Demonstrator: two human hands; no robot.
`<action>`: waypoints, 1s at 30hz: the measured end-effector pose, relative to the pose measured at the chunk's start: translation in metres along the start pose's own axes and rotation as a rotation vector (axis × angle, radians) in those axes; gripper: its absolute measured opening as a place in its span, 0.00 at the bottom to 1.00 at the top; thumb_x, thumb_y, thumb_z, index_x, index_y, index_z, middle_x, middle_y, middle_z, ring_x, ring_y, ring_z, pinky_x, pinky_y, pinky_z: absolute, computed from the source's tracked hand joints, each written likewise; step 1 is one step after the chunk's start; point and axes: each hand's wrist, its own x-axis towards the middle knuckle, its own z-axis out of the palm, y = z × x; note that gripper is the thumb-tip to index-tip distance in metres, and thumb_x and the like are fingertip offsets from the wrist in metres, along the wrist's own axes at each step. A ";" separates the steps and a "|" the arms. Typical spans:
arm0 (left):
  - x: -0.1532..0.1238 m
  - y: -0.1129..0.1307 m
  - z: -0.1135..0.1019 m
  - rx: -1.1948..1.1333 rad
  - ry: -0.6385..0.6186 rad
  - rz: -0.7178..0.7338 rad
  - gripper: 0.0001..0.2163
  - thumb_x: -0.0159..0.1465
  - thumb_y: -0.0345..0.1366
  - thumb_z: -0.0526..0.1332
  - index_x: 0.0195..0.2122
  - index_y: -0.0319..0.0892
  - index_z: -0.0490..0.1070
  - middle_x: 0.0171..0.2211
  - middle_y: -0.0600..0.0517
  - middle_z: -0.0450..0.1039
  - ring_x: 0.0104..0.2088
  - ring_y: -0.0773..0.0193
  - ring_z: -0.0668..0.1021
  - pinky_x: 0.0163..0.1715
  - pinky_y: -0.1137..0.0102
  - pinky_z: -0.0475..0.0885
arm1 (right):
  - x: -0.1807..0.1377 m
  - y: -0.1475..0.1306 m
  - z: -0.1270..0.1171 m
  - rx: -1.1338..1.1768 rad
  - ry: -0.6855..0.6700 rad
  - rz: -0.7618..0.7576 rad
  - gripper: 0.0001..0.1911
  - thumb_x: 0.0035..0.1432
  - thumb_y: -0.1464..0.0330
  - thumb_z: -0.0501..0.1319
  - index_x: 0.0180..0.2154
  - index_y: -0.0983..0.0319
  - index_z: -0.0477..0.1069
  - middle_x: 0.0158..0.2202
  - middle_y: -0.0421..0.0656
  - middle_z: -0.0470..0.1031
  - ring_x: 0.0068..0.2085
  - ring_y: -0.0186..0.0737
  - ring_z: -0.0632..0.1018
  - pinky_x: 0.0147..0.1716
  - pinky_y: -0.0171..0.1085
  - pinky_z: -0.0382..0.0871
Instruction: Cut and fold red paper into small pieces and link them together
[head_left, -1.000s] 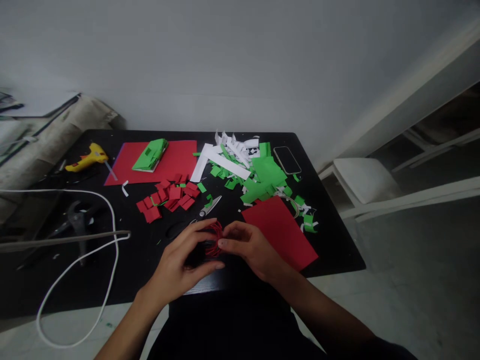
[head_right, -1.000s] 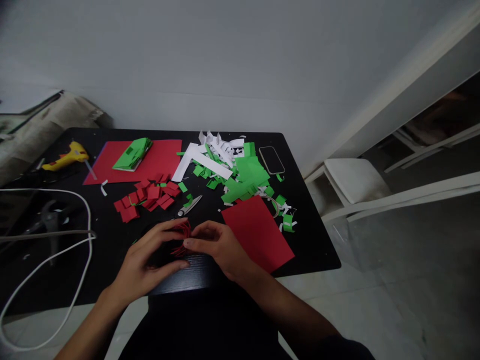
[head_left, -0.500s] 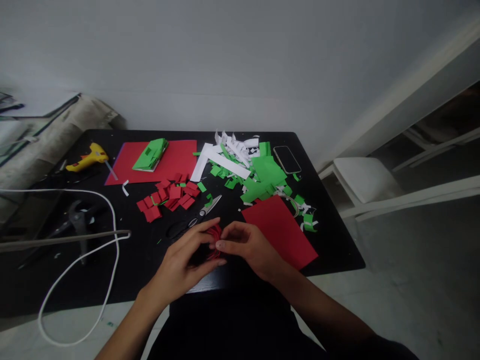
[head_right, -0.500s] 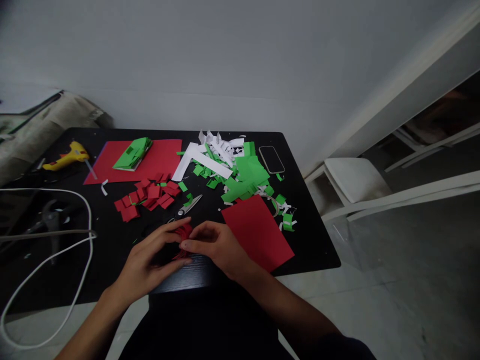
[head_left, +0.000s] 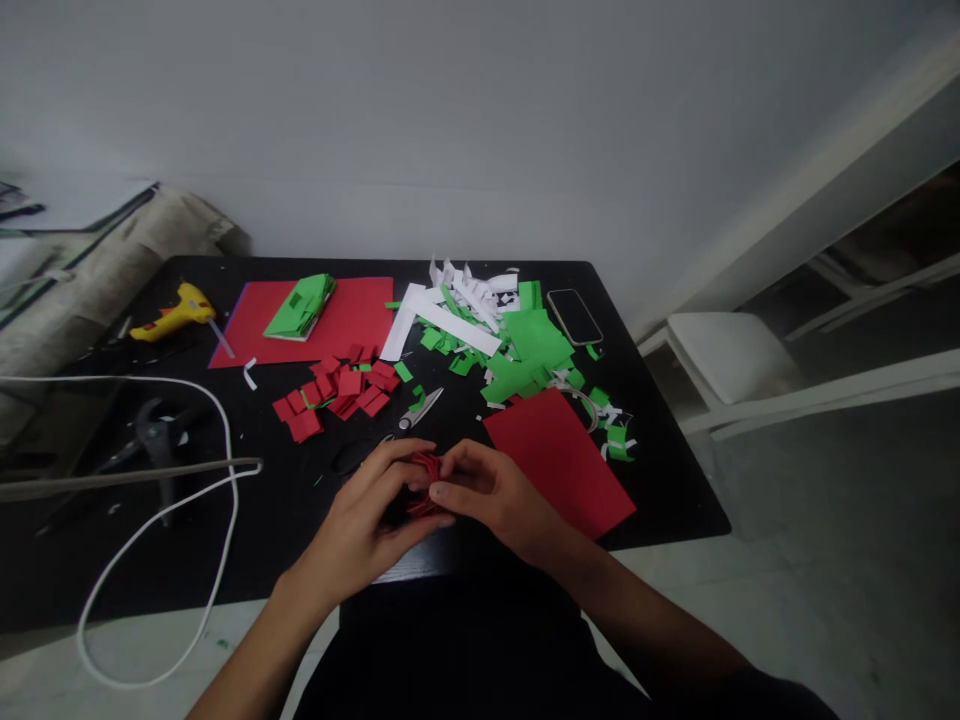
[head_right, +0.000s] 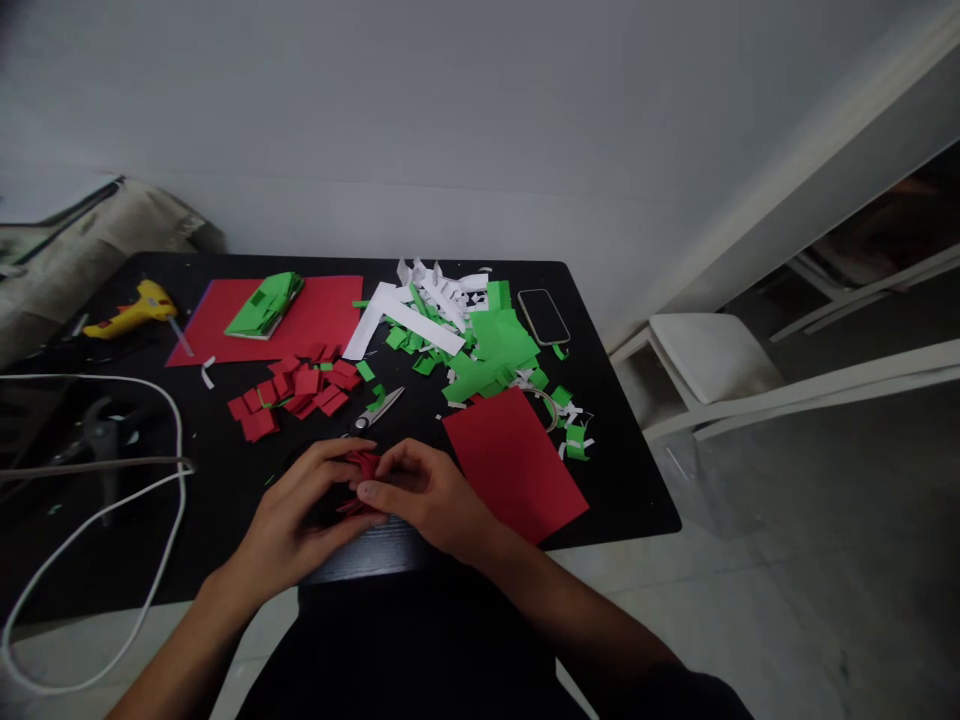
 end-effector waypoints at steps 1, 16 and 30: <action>0.000 0.001 0.000 0.004 0.003 0.004 0.12 0.65 0.35 0.69 0.47 0.44 0.70 0.55 0.43 0.71 0.53 0.56 0.78 0.50 0.64 0.77 | 0.000 0.000 0.000 0.005 -0.003 0.005 0.15 0.51 0.62 0.75 0.34 0.60 0.72 0.35 0.37 0.76 0.40 0.37 0.79 0.44 0.38 0.72; 0.003 0.004 0.000 0.080 0.058 0.049 0.08 0.65 0.32 0.67 0.44 0.45 0.72 0.48 0.46 0.70 0.48 0.57 0.77 0.46 0.64 0.77 | 0.002 -0.001 -0.002 0.033 0.057 0.082 0.18 0.44 0.60 0.79 0.30 0.61 0.76 0.32 0.36 0.76 0.35 0.35 0.76 0.40 0.37 0.68; 0.000 0.006 0.007 0.039 0.133 0.026 0.10 0.64 0.33 0.69 0.42 0.44 0.68 0.54 0.43 0.72 0.52 0.55 0.78 0.49 0.61 0.77 | 0.004 0.006 -0.002 0.167 0.064 0.104 0.15 0.44 0.63 0.79 0.30 0.61 0.76 0.30 0.35 0.76 0.33 0.33 0.75 0.38 0.35 0.67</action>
